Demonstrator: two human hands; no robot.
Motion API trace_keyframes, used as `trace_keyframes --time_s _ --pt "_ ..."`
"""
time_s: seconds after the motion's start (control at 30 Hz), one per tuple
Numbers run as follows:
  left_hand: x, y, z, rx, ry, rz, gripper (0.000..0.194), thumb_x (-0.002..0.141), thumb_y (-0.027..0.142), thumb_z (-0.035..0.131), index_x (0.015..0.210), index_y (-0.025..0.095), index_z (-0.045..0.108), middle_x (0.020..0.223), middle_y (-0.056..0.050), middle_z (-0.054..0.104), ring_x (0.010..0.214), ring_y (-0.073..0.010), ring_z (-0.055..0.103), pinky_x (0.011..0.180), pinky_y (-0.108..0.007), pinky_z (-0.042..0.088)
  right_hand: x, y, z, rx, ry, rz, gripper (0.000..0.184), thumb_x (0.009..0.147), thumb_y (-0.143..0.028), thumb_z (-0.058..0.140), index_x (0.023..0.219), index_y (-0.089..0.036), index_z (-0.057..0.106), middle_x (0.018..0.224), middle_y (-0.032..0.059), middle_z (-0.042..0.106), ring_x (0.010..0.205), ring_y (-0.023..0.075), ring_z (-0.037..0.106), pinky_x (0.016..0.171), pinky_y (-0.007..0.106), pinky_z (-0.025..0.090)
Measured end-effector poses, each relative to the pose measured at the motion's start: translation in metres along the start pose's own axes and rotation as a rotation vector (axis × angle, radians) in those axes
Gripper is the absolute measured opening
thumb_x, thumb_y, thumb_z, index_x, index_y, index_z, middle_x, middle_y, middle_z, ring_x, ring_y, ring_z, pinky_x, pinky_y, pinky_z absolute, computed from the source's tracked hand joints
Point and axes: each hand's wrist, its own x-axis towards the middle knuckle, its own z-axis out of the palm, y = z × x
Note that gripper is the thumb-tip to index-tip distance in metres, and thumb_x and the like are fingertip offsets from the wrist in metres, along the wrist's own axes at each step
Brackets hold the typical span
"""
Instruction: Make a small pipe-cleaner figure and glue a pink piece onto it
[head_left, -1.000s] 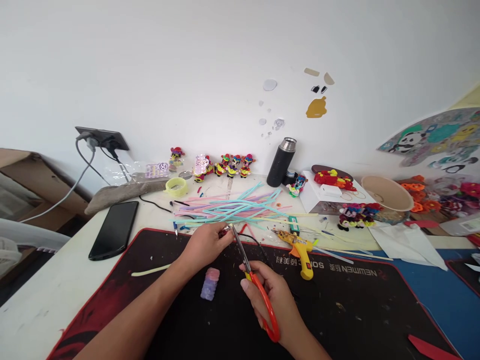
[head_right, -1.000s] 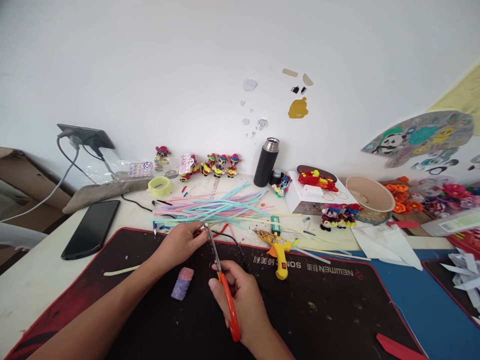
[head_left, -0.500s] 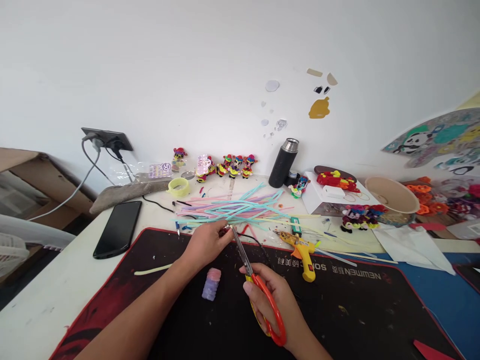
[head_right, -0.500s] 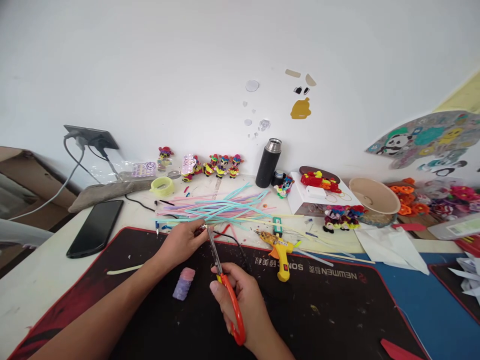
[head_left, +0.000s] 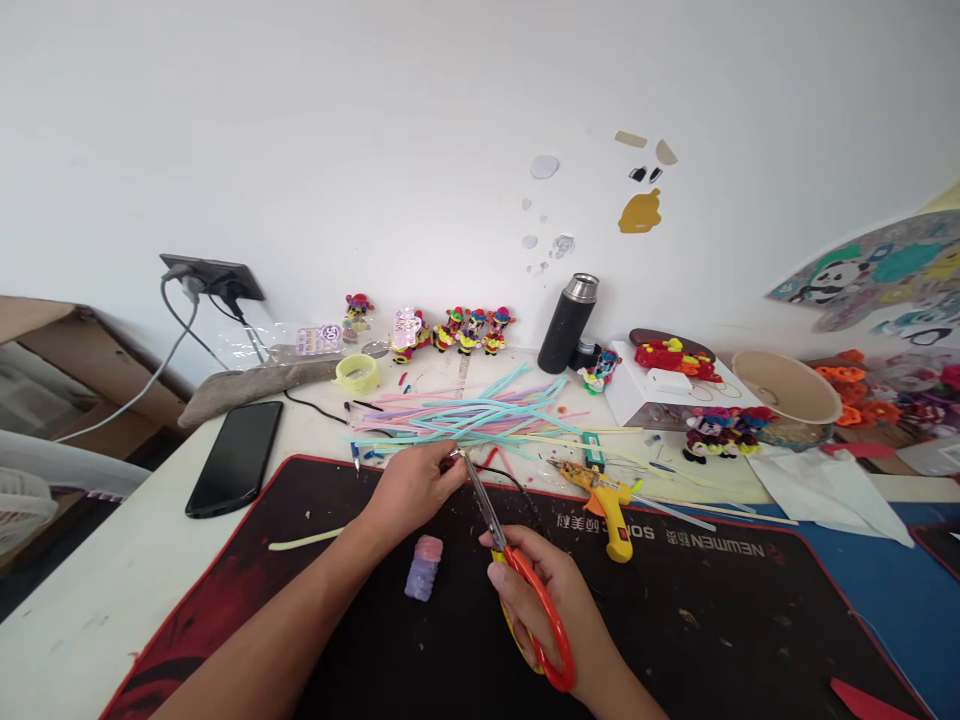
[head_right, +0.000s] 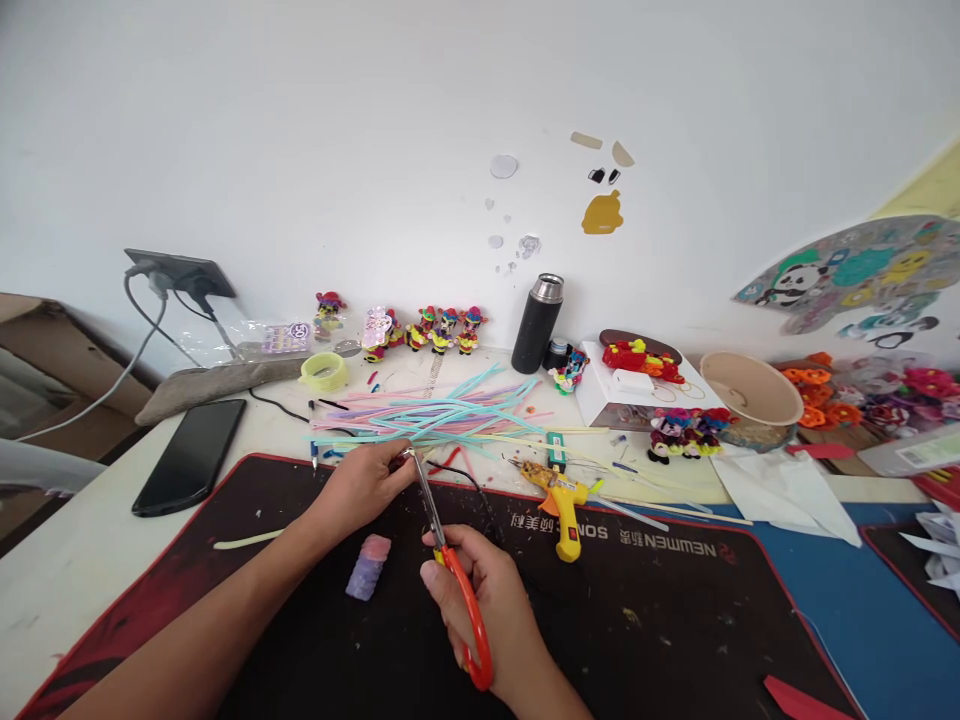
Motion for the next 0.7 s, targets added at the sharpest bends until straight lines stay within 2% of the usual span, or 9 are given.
trace_keyframes --time_s 0.7 --pt "0.0004 -0.0003 0.0009 0.041 -0.016 -0.001 0.033 0.093 0.042 0.050 0.067 0.022 0.051 0.056 0.004 0.047 0.055 -0.0145 0.034 0.058 -0.027 0.023 0.0011 -0.0024 0.0016 0.000 0.008 0.002 0.067 0.088 -0.069 0.068 0.127 -0.015 0.061 0.052 -0.0106 0.047 0.032 0.0059 0.035 0.032 0.017 0.029"
